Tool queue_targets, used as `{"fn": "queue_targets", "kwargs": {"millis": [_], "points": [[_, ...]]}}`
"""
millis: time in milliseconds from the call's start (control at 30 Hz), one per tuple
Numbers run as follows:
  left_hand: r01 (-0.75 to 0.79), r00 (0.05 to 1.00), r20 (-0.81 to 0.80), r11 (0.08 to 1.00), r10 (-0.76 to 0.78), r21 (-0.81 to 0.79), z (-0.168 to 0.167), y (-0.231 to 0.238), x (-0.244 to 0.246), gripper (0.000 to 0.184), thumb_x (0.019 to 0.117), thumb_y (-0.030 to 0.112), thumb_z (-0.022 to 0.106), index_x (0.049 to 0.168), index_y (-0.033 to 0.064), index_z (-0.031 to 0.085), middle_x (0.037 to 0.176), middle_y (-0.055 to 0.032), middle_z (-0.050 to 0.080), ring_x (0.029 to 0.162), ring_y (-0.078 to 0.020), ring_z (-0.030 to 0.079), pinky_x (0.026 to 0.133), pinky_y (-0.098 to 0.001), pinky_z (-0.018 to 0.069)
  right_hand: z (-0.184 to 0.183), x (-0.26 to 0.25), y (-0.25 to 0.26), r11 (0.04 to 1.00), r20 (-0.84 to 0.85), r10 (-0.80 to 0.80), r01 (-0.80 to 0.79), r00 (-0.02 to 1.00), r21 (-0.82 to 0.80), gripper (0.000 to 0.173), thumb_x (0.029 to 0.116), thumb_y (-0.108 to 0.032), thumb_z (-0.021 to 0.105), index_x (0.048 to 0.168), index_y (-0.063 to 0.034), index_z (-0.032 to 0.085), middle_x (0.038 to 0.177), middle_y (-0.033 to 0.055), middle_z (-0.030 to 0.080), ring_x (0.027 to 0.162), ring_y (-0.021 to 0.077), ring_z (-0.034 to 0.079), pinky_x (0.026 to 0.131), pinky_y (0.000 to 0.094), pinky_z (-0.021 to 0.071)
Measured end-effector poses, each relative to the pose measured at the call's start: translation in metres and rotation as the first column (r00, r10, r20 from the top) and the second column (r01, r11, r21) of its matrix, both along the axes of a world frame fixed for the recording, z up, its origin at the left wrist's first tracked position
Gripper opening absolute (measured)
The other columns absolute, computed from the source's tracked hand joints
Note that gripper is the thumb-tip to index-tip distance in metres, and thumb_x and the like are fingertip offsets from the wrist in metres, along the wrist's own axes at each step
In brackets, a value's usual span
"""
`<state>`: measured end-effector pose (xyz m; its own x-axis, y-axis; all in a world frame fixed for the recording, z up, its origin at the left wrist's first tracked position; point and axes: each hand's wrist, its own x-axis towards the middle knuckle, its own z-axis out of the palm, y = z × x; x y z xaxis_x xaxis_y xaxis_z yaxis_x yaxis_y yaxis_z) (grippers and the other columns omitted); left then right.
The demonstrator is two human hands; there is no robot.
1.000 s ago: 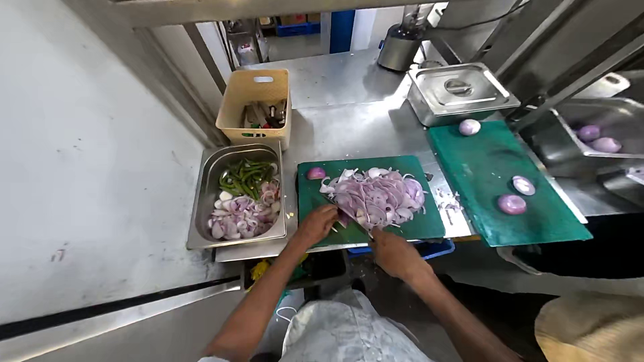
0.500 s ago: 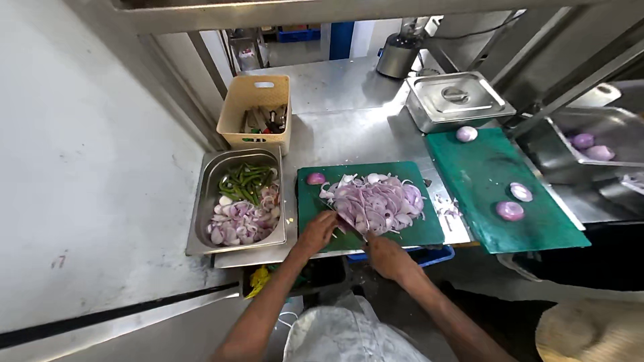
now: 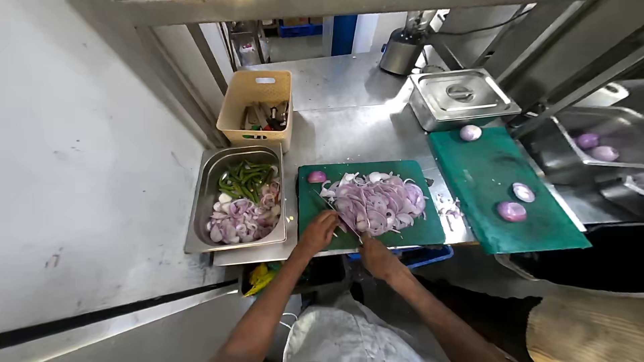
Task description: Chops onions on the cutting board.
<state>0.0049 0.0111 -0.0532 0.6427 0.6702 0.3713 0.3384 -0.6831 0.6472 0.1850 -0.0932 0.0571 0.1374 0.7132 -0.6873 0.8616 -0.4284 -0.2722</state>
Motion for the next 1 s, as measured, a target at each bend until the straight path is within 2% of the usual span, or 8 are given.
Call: {"fn": "queue_targets", "kwargs": {"millis": [200, 333, 533, 667, 733, 833, 933, 1000], "points": [[-0.017, 1.000, 0.001, 1.000, 0.017, 0.018, 0.005, 0.003, 0.002, 0.014, 0.0984, 0.006, 0.062, 0.103, -0.0015, 0.073, 0.122, -0.0172, 0.069, 0.119, -0.0287, 0.067, 0.105, -0.0421, 0.0539, 0.058, 0.009, 0.002, 0.998, 0.049, 0.053, -0.053, 0.997, -0.019, 0.040, 0.1096, -0.035, 0.045, 0.136, -0.0046, 0.052, 0.115, 0.0227, 0.067, 0.110, 0.0409, 0.067, 0.093, 0.0588, 0.0531], [-0.020, 1.000, -0.004, 0.999, 0.020, 0.030, -0.001, 0.002, 0.001, 0.017, 0.0999, 0.008, 0.061, 0.108, 0.0001, 0.074, 0.124, -0.0156, 0.069, 0.120, -0.0269, 0.066, 0.107, -0.0408, 0.0532, -0.005, 0.000, 0.001, 1.000, -0.014, -0.013, 0.013, 1.000, -0.001, 0.044, 0.1089, -0.029, 0.046, 0.144, -0.0030, 0.043, 0.123, 0.0240, 0.065, 0.111, 0.0403, 0.068, 0.094, 0.0578, 0.0548], [-0.031, 0.999, 0.016, 0.999, 0.031, 0.034, -0.004, 0.002, 0.001, 0.015, 0.0958, 0.003, 0.063, 0.105, -0.0020, 0.074, 0.124, -0.0189, 0.069, 0.120, -0.0311, 0.067, 0.105, -0.0446, 0.0541, 0.048, 0.012, 0.000, 0.999, 0.003, 0.049, -0.049, 0.999, -0.019, 0.043, 0.1097, -0.036, 0.045, 0.137, -0.0037, 0.051, 0.117, 0.0228, 0.066, 0.111, 0.0399, 0.066, 0.094, 0.0584, 0.0529], [0.003, 0.999, -0.042, 1.000, -0.003, 0.006, -0.003, 0.002, 0.002, 0.018, 0.1006, 0.008, 0.060, 0.110, 0.0000, 0.073, 0.126, -0.0155, 0.069, 0.121, -0.0273, 0.066, 0.107, -0.0417, 0.0526, -0.011, 0.002, 0.003, 1.000, -0.074, -0.018, 0.018, 0.997, 0.009, 0.047, 0.1092, -0.032, 0.046, 0.144, -0.0009, 0.044, 0.124, 0.0253, 0.064, 0.114, 0.0404, 0.066, 0.097, 0.0579, 0.0529], [-0.017, 0.999, -0.046, 1.000, 0.017, -0.007, -0.001, -0.003, 0.000, 0.020, 0.1019, 0.012, 0.060, 0.112, 0.0017, 0.073, 0.126, -0.0147, 0.069, 0.121, -0.0261, 0.066, 0.107, -0.0417, 0.0527, -0.011, 0.005, 0.004, 1.000, -0.060, 0.020, -0.019, 0.998, 0.023, 0.046, 0.1094, -0.032, 0.046, 0.143, -0.0014, 0.046, 0.123, 0.0255, 0.064, 0.114, 0.0416, 0.066, 0.097, 0.0592, 0.0523], [-0.070, 0.997, 0.044, 0.988, 0.064, 0.135, 0.007, -0.003, 0.005, 0.024, 0.0972, 0.027, 0.067, 0.113, 0.0110, 0.076, 0.125, -0.0101, 0.069, 0.120, -0.0264, 0.064, 0.105, -0.0445, 0.0536, 0.015, 0.009, 0.009, 0.999, 0.021, 0.016, -0.016, 1.000, 0.031, 0.043, 0.1094, -0.035, 0.046, 0.143, -0.0083, 0.048, 0.120, 0.0239, 0.067, 0.112, 0.0431, 0.067, 0.094, 0.0617, 0.0527], [0.079, 0.990, -0.126, 0.985, -0.059, 0.156, 0.046, -0.008, 0.023, 0.024, 0.0951, 0.039, 0.070, 0.114, 0.0281, 0.078, 0.139, 0.0032, 0.064, 0.136, -0.0257, 0.051, 0.114, -0.0542, 0.0399, 0.030, 0.013, 0.002, 0.993, 0.130, 0.010, -0.025, 0.991, 0.111, 0.038, 0.1081, -0.034, 0.048, 0.137, -0.0114, 0.057, 0.114, 0.0219, 0.070, 0.108, 0.0423, 0.069, 0.090, 0.0615, 0.0539], [0.226, 0.947, -0.267, 0.963, -0.180, 0.149, 0.067, 0.002, 0.038, 0.014, 0.0944, 0.034, 0.073, 0.104, 0.0266, 0.080, 0.130, 0.0079, 0.068, 0.138, -0.0223, 0.049, 0.120, -0.0562, 0.0305, 0.032, 0.017, -0.004, 0.982, 0.178, 0.000, -0.034, 0.984, 0.188, 0.033, 0.1068, -0.032, 0.051, 0.131, -0.0119, 0.061, 0.110, 0.0203, 0.071, 0.105, 0.0415, 0.069, 0.088, 0.0607, 0.0548]]}}
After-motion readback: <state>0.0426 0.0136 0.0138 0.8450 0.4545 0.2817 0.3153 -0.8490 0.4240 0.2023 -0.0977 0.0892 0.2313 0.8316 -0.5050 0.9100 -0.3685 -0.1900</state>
